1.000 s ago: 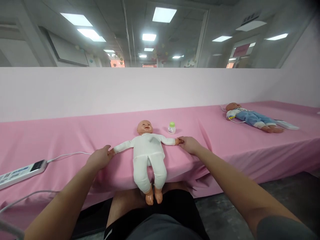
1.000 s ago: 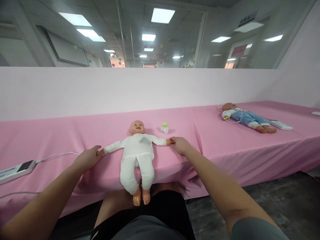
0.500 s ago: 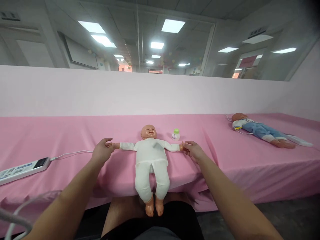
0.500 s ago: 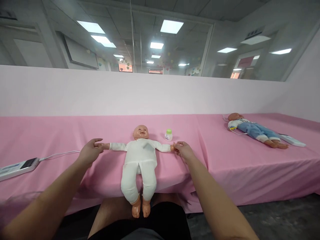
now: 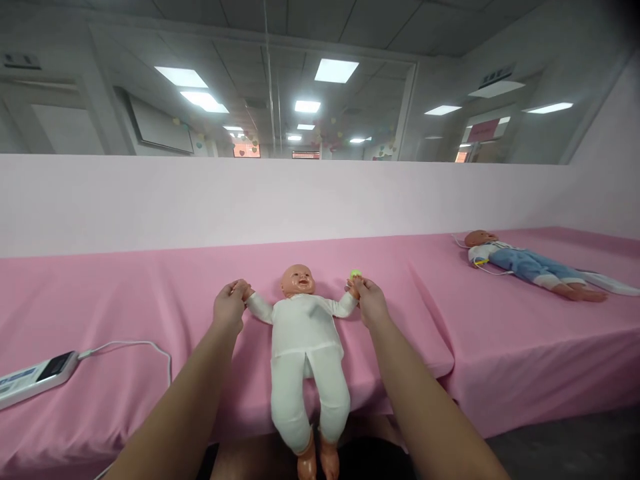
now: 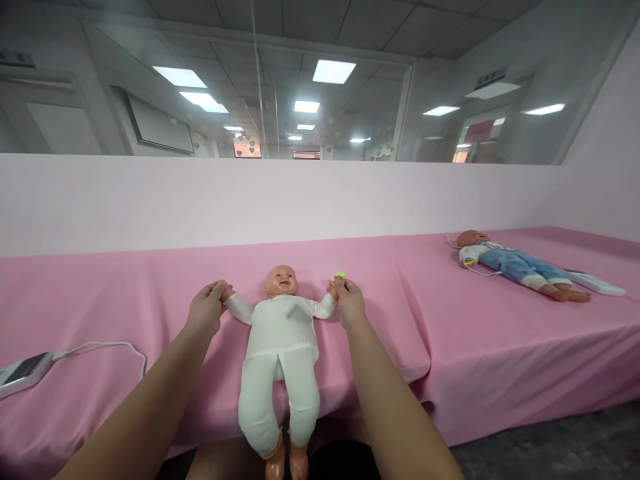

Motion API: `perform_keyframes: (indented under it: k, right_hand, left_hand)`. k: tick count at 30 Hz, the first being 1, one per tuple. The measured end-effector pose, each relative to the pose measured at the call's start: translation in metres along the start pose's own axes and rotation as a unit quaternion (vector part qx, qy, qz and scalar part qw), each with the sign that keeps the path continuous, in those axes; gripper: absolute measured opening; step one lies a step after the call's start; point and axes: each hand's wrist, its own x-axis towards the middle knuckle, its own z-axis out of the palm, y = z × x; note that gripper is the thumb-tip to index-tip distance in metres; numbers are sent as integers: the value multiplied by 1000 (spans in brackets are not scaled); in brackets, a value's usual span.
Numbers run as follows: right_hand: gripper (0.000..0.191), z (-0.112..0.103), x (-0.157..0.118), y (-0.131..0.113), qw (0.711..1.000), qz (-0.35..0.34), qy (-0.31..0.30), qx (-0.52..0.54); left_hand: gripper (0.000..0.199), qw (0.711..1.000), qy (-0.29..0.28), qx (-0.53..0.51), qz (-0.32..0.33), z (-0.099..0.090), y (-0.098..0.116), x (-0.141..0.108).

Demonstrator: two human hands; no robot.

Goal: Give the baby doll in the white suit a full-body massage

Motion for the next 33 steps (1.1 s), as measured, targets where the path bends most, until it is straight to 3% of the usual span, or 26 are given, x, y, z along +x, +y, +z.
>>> perform_keyframes:
  k: [5,12,17,21,25,30,33]
  right_hand:
    - [30,-27,20,19,997,39,13,-70]
    - [27,-51,33,16,990,110,-50,-78]
    - [21,-57,27,8,989,105,-95,-46]
    - [20,-58,27,12,992,91,-68,-57]
    - [19,-57,31,18,994,82,-41,-52]
    - [18,-56,33,20,993,99,-9,-57]
    - [14,-55,30,16,993,111,-23,-42]
  left_hand:
    - [12,998,30,3,-52,-19,-22,12]
    - [3,983,72,-29,-164,-21,-30,31]
    - [4,984,59,-69,-154,-22,-32,30]
    - [13,986,73,-62,-140,-23,-36,31]
    - [8,986,93,-34,-138,-21,-38,35]
    - [11,980,83,-47,-178,-21,-32,36]
    - [16,978,58,-59,-193,-24,-28,34]
